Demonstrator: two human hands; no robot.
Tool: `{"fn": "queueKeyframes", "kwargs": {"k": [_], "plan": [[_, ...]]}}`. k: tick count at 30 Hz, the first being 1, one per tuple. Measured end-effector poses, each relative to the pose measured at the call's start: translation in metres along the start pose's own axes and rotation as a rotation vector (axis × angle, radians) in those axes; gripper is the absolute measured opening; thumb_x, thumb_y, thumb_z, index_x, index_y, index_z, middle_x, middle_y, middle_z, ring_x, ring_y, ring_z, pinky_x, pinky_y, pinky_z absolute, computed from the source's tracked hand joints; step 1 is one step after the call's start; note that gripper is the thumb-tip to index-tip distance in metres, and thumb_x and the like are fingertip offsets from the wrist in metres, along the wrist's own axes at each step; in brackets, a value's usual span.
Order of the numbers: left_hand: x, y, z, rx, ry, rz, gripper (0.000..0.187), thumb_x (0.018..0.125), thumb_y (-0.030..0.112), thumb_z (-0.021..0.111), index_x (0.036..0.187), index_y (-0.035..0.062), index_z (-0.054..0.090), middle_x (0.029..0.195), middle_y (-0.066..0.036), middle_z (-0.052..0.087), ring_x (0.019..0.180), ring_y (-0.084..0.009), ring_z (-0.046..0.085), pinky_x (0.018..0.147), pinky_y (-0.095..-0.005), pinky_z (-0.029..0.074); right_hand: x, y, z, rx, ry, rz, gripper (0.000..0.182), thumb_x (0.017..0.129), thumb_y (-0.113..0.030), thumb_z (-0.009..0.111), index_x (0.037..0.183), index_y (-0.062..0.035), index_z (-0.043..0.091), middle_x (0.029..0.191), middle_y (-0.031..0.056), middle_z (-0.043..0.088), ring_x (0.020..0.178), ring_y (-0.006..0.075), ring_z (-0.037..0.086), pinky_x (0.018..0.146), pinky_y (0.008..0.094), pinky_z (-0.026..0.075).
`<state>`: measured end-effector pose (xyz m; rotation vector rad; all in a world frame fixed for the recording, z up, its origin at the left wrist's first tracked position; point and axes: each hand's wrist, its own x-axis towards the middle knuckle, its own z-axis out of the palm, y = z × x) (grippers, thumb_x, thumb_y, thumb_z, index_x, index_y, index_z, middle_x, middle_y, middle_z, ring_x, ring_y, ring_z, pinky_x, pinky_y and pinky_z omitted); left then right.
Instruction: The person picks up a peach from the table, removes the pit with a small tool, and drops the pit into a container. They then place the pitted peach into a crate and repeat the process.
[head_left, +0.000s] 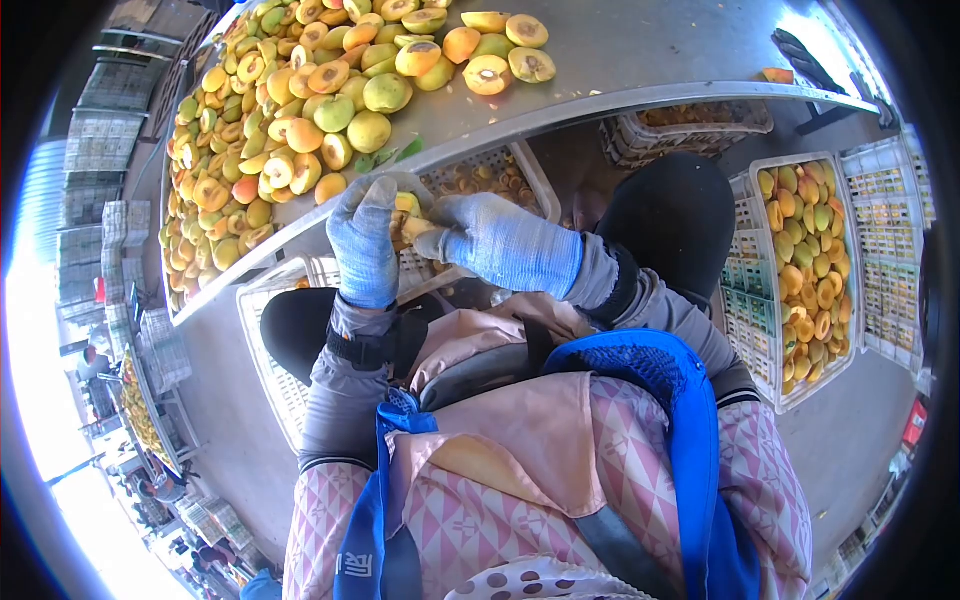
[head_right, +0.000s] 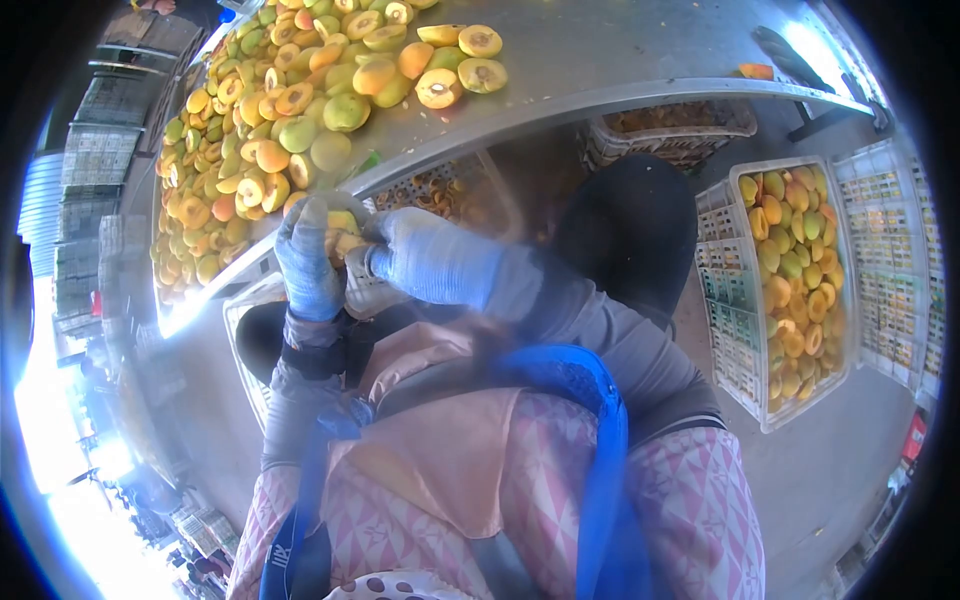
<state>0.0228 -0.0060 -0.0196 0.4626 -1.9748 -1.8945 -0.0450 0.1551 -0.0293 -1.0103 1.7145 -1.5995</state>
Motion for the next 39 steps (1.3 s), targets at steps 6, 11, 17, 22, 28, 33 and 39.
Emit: {"fn": "queueKeyframes", "kwargs": {"k": [6,11,17,22,28,33,39], "plan": [[0.001,-0.002,0.009,-0.019,0.043,-0.014,0.031,0.094,0.029,0.058,0.095,-0.0012,0.066,0.080,-0.005,0.065,0.069,-0.0093,0.059,0.062,-0.0227,0.047,-0.005,0.001,0.006,-0.299,0.138,-0.047,0.031,0.091,-0.025,0.063,0.105,0.0016,0.062,0.088,0.0244,0.066,0.084,0.0380,0.066,0.072,0.0416,0.050],[-0.002,0.004,0.011,-0.178,-0.075,-0.075,0.037,0.095,0.034,0.056,0.094,-0.0009,0.066,0.081,-0.007,0.066,0.070,-0.0125,0.061,0.063,-0.0240,0.049,0.000,0.010,0.001,-0.071,0.039,0.016,0.033,0.091,-0.026,0.063,0.107,0.0034,0.062,0.088,0.0244,0.066,0.085,0.0376,0.066,0.073,0.0404,0.050],[0.002,-0.008,0.006,-0.172,-0.043,-0.100,0.042,0.094,0.042,0.057,0.099,0.0005,0.064,0.083,-0.008,0.066,0.075,-0.0160,0.064,0.067,-0.0279,0.052,-0.001,0.011,0.000,0.002,0.028,0.036,0.035,0.093,-0.027,0.061,0.111,0.0038,0.061,0.090,0.0228,0.066,0.085,0.0337,0.066,0.076,0.0383,0.050],[0.001,-0.011,0.017,-0.598,0.206,-0.464,0.046,0.089,0.051,0.060,0.110,0.0094,0.059,0.102,-0.004,0.064,0.086,-0.0192,0.065,0.070,-0.0344,0.055,0.000,0.006,-0.002,-0.123,0.300,-0.133,0.037,0.094,-0.032,0.058,0.111,-0.0003,0.062,0.088,0.0222,0.067,0.082,0.0352,0.065,0.075,0.0400,0.051],[0.016,-0.025,-0.028,-0.438,-0.128,-0.312,0.042,0.099,0.040,0.048,0.122,0.0051,0.054,0.109,-0.009,0.062,0.100,-0.0200,0.061,0.082,-0.0325,0.053,-0.003,0.021,0.001,-0.374,0.338,-0.037,0.034,0.093,-0.031,0.059,0.109,-0.0009,0.061,0.086,0.0213,0.066,0.079,0.0378,0.065,0.069,0.0423,0.051],[0.005,-0.001,-0.047,0.509,-0.045,0.167,0.029,0.096,0.015,0.045,0.117,-0.0002,0.057,0.109,-0.013,0.061,0.101,-0.0246,0.058,0.087,-0.0345,0.049,-0.003,0.014,-0.001,-0.492,0.329,0.104,0.040,0.091,-0.036,0.060,0.109,-0.0009,0.058,0.086,0.0223,0.066,0.081,0.0394,0.064,0.070,0.0442,0.051],[-0.034,0.048,-0.222,1.275,0.067,0.202,0.022,0.091,0.005,0.047,0.108,0.0006,0.062,0.105,-0.016,0.063,0.098,-0.0309,0.061,0.085,-0.0374,0.050,-0.008,0.005,0.003,-0.394,0.295,0.134,0.045,0.089,-0.041,0.061,0.105,0.0010,0.056,0.079,0.0232,0.065,0.077,0.0399,0.065,0.068,0.0455,0.051]]}}
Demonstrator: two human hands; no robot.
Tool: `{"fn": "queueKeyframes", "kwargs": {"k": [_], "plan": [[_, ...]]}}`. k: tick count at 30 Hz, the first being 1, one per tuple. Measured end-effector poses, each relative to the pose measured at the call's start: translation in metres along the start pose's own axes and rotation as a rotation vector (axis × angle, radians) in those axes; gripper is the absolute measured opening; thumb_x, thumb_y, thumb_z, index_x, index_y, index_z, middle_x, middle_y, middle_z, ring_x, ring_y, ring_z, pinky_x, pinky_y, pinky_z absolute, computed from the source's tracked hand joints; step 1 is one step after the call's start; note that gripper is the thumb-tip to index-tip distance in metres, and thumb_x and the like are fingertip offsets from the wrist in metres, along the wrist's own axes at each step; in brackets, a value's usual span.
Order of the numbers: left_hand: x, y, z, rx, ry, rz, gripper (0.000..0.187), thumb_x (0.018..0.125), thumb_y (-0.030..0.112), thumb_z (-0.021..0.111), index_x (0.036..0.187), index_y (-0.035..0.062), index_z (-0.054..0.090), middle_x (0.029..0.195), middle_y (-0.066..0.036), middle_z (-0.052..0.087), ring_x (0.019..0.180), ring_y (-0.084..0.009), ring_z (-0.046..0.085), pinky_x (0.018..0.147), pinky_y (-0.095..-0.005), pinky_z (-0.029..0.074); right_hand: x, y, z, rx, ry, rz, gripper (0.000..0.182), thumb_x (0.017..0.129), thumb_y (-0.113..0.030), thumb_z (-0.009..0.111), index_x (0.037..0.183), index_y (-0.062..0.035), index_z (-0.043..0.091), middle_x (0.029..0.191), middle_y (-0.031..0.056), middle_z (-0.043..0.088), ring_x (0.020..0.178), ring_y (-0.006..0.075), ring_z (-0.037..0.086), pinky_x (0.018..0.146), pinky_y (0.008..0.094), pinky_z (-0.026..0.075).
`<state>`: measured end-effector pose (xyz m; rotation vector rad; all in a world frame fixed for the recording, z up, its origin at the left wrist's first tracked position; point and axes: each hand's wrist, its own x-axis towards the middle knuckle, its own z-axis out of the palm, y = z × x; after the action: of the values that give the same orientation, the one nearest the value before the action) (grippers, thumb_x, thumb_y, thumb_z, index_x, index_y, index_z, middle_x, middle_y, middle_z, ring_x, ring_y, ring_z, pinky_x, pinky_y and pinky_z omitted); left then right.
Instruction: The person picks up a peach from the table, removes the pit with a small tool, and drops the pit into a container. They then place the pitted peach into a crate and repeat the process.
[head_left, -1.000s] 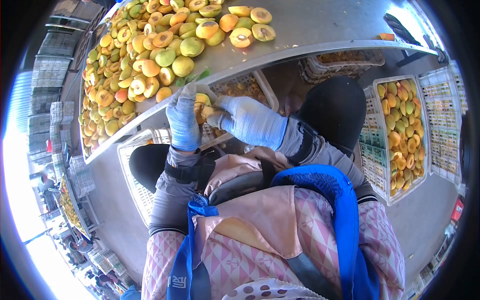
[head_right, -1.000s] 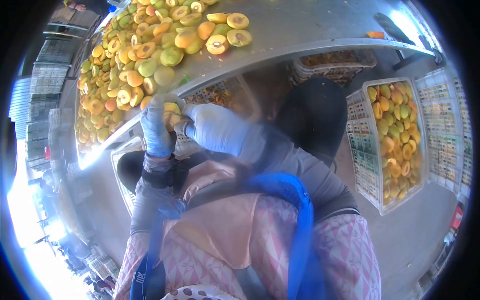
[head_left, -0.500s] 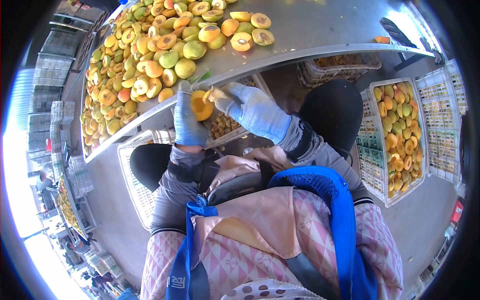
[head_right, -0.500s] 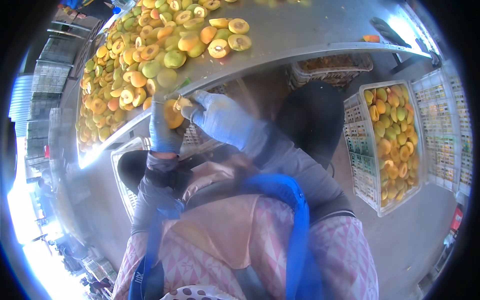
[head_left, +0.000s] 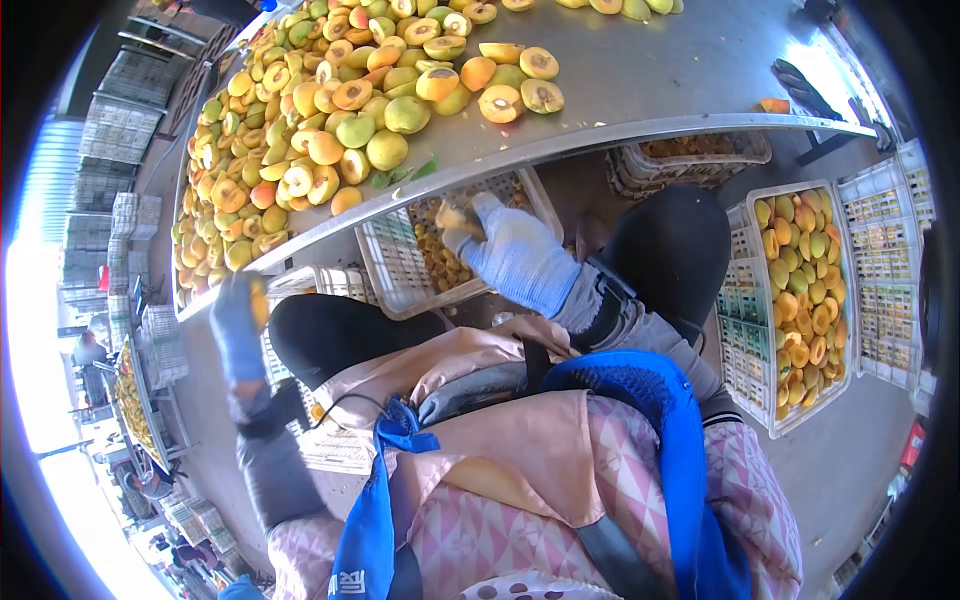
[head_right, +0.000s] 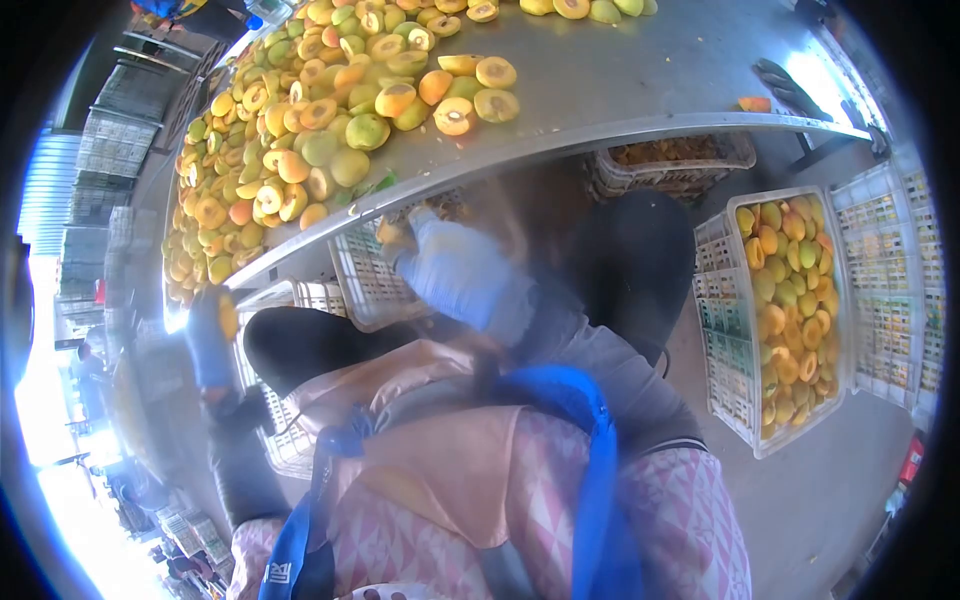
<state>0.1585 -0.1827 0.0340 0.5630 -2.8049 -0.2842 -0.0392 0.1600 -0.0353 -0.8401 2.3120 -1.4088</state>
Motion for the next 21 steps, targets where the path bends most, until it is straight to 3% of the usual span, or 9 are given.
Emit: {"fn": "queueKeyframes", "kwargs": {"k": [1,3,6,8,10,12,13,16,21], "plan": [[-0.010,-0.033,-0.015,0.002,-0.092,-0.145,0.021,0.092,0.007,0.048,0.105,0.0012,0.063,0.103,-0.016,0.063,0.096,-0.0318,0.061,0.083,-0.0374,0.050,-0.001,-0.002,0.001,-0.031,-0.017,0.007,0.045,0.089,-0.041,0.061,0.104,0.0012,0.056,0.078,0.0231,0.065,0.076,0.0398,0.065,0.067,0.0456,0.052],[-0.037,-0.119,-0.023,0.504,-0.209,-0.014,0.019,0.092,0.011,0.051,0.102,0.0035,0.065,0.100,-0.016,0.064,0.095,-0.0319,0.062,0.082,-0.0380,0.050,-0.005,-0.005,-0.001,-0.085,-0.034,0.005,0.045,0.088,-0.040,0.061,0.104,0.0013,0.055,0.076,0.0228,0.065,0.074,0.0396,0.065,0.066,0.0458,0.052],[-0.033,-0.072,-0.021,0.502,-0.158,-0.235,0.019,0.090,0.015,0.055,0.103,0.0056,0.066,0.100,-0.016,0.065,0.095,-0.0331,0.061,0.081,-0.0381,0.049,-0.007,-0.007,-0.004,-0.128,0.018,-0.050,0.044,0.087,-0.039,0.064,0.103,0.0009,0.055,0.074,0.0225,0.064,0.072,0.0391,0.065,0.064,0.0463,0.052],[-0.001,-0.052,0.005,0.061,0.011,-0.086,0.020,0.088,0.016,0.058,0.104,0.0060,0.066,0.099,-0.016,0.064,0.095,-0.0324,0.061,0.083,-0.0387,0.048,-0.006,-0.007,-0.004,-0.062,0.033,-0.041,0.043,0.087,-0.037,0.065,0.103,0.0011,0.055,0.075,0.0220,0.065,0.073,0.0393,0.065,0.065,0.0459,0.052],[0.051,0.031,0.034,-0.326,0.038,-0.183,0.022,0.087,0.015,0.063,0.106,0.0035,0.066,0.099,-0.012,0.065,0.089,-0.0198,0.063,0.077,-0.0316,0.049,-0.006,-0.008,-0.005,0.013,0.055,-0.045,0.043,0.087,-0.036,0.065,0.104,0.0018,0.055,0.077,0.0220,0.065,0.074,0.0395,0.065,0.066,0.0452,0.052],[0.092,0.135,0.055,-0.179,0.026,-0.058,0.029,0.084,0.019,0.067,0.111,0.0072,0.066,0.100,-0.009,0.067,0.084,-0.0156,0.063,0.077,-0.0278,0.049,-0.006,-0.009,-0.010,0.094,0.097,-0.056,0.043,0.088,-0.033,0.065,0.108,0.0032,0.055,0.080,0.0227,0.065,0.075,0.0396,0.065,0.066,0.0441,0.051],[0.117,0.145,0.082,-0.348,-0.074,0.017,0.034,0.084,0.025,0.068,0.113,0.0086,0.066,0.103,-0.011,0.066,0.085,-0.0173,0.064,0.079,-0.0290,0.049,-0.006,-0.009,-0.013,0.133,0.120,-0.058,0.043,0.088,-0.032,0.065,0.110,0.0039,0.055,0.081,0.0230,0.065,0.076,0.0397,0.065,0.067,0.0436,0.051],[0.171,0.216,0.147,-0.296,-0.132,0.239,0.047,0.082,0.035,0.066,0.120,0.0072,0.060,0.114,-0.017,0.064,0.101,-0.0310,0.063,0.089,-0.0373,0.048,-0.009,-0.010,-0.023,0.237,0.113,-0.027,0.042,0.090,-0.029,0.063,0.114,0.0043,0.054,0.084,0.0239,0.065,0.078,0.0397,0.065,0.067,0.0428,0.051],[0.195,0.282,0.184,-0.030,-0.444,0.140,0.065,0.080,0.038,0.066,0.135,0.0095,0.048,0.116,-0.023,0.062,0.112,-0.0308,0.059,0.095,-0.0390,0.045,-0.006,0.000,-0.028,0.238,0.179,-0.078,0.045,0.094,-0.039,0.054,0.114,0.0010,0.055,0.083,0.0228,0.066,0.078,0.0418,0.063,0.072,0.0482,0.050]]}}
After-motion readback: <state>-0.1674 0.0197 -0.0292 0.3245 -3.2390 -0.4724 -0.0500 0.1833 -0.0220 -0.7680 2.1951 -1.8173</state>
